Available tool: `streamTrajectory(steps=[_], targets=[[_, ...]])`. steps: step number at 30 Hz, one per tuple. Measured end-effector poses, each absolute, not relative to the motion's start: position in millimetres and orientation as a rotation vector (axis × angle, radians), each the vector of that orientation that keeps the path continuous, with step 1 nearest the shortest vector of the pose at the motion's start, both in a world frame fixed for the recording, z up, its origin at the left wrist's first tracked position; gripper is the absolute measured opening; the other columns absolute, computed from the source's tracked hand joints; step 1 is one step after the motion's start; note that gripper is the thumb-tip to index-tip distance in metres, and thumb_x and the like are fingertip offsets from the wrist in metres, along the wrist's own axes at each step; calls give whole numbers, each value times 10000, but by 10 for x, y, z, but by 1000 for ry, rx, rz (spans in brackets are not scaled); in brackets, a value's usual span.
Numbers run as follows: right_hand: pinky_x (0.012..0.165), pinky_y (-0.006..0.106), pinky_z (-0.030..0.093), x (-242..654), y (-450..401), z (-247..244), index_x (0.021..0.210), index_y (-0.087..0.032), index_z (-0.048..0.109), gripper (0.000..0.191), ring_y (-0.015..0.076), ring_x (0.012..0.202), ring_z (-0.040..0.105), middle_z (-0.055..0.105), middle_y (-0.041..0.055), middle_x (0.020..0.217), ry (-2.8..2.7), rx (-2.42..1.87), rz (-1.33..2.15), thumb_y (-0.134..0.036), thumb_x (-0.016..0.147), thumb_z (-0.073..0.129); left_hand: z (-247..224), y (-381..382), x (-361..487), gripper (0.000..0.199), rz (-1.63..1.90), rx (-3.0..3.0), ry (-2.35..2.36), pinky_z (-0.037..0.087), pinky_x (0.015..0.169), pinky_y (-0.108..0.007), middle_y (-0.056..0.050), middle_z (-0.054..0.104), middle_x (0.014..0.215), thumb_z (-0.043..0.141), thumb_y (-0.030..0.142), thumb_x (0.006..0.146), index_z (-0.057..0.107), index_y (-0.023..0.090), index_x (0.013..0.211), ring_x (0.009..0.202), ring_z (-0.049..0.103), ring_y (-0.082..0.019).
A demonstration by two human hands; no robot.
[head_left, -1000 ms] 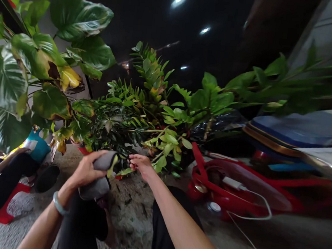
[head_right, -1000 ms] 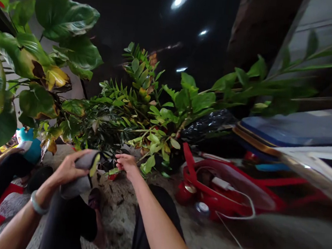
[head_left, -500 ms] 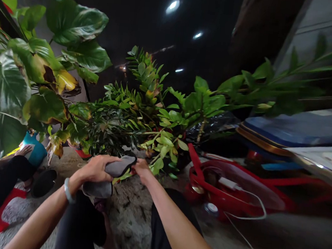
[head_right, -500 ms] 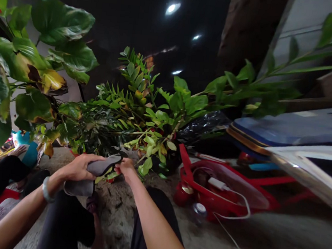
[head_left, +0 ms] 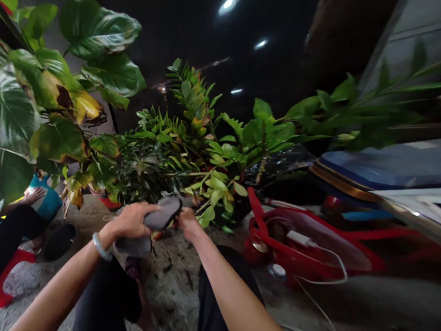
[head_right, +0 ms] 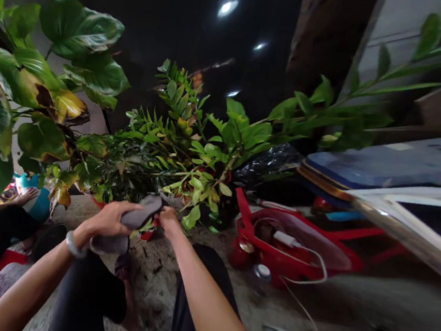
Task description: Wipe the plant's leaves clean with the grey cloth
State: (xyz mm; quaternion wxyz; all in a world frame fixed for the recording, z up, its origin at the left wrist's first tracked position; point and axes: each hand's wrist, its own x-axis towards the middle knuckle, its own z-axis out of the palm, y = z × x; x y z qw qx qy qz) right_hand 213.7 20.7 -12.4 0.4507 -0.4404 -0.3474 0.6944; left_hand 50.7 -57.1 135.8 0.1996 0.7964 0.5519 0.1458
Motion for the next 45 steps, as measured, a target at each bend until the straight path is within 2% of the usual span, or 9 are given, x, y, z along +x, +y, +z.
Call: streamTrajectory(steps=[3, 10, 15, 18, 24, 27, 33, 35, 45], targets=[[417, 229, 414, 2175, 210, -147, 600, -177, 657, 75, 112, 394, 497, 596, -20, 459, -871, -1081, 1719, -120, 577, 614, 1554, -755, 388, 688, 343, 2205, 1401, 522, 1013, -420, -46, 733, 1286, 767, 177, 662, 696, 280, 1339, 1163, 673, -326], [457, 221, 487, 2164, 221, -104, 686, -168, 714, 266, 115, 431, 571, 700, 16, 556, -864, -1151, 1731, -47, 505, 561, 2021, -83, 499, 698, 1174, 2224, 1866, 452, 1101, -392, -58, 665, 1378, 714, 209, 736, 608, 235, 1425, 1245, 623, -294], [405, 211, 431, 2117, 229, -96, 593, -159, 671, 117, 104, 388, 525, 669, 11, 507, -815, -1135, 1724, -71, 550, 606, 1553, -303, 567, 728, 300, 2337, 1668, 498, 1025, -415, -73, 724, 1281, 760, 189, 651, 671, 268, 1370, 1165, 665, -348], [376, 207, 386, 2132, 234, -99, 564, -160, 657, 61, 106, 361, 493, 581, -17, 414, -814, -1118, 1728, -117, 601, 636, 1598, -691, 462, 700, 95, 2283, 1366, 501, 1024, -405, -36, 730, 1294, 752, 204, 657, 688, 296, 1348, 1177, 666, -339], [455, 208, 490, 2185, 196, -60, 692, -158, 724, 256, 105, 430, 579, 717, 16, 575, -853, -1143, 1753, -28, 529, 577, 2284, -473, 371, 666, 971, 2321, 1664, 455, 1100, -408, -42, 681, 1369, 713, 198, 714, 652, 267, 1373, 1241, 626, -301], [454, 209, 492, 2181, 182, -52, 693, -166, 718, 257, 106, 442, 588, 726, 19, 599, -841, -1147, 1733, -30, 529, 575, 2175, -133, 452, 688, 1260, 2299, 1872, 448, 1109, -414, -85, 660, 1382, 710, 184, 733, 612, 218, 1413, 1259, 613, -305], [412, 211, 416, 2171, 196, -101, 630, -167, 676, 150, 106, 401, 528, 655, -9, 505, -883, -1086, 1725, -78, 536, 600, 1258, -502, 471, 716, 192, 2323, 1591, 516, 998, -409, -86, 727, 1287, 757, 169, 654, 672, 255, 1360, 1154, 680, -337], [398, 203, 375, 2170, 198, -106, 612, -167, 665, 110, 97, 383, 494, 612, -27, 462, -896, -1085, 1716, -100, 556, 599, 1167, -756, 396, 727, 98, 2228, 1478, 510, 1003, -406, -69, 722, 1311, 775, 205, 654, 666, 262, 1370, 1186, 668, -340], [462, 219, 480, 2165, 148, -84, 741, -152, 717, 260, 119, 483, 605, 734, 45, 653, -853, -1092, 1719, -47, 538, 595, 2082, -331, 358, 687, 1149, 2219, 1829, 439, 1109, -419, -74, 665, 1387, 722, 188, 723, 628, 239, 1401, 1265, 612, -306]])
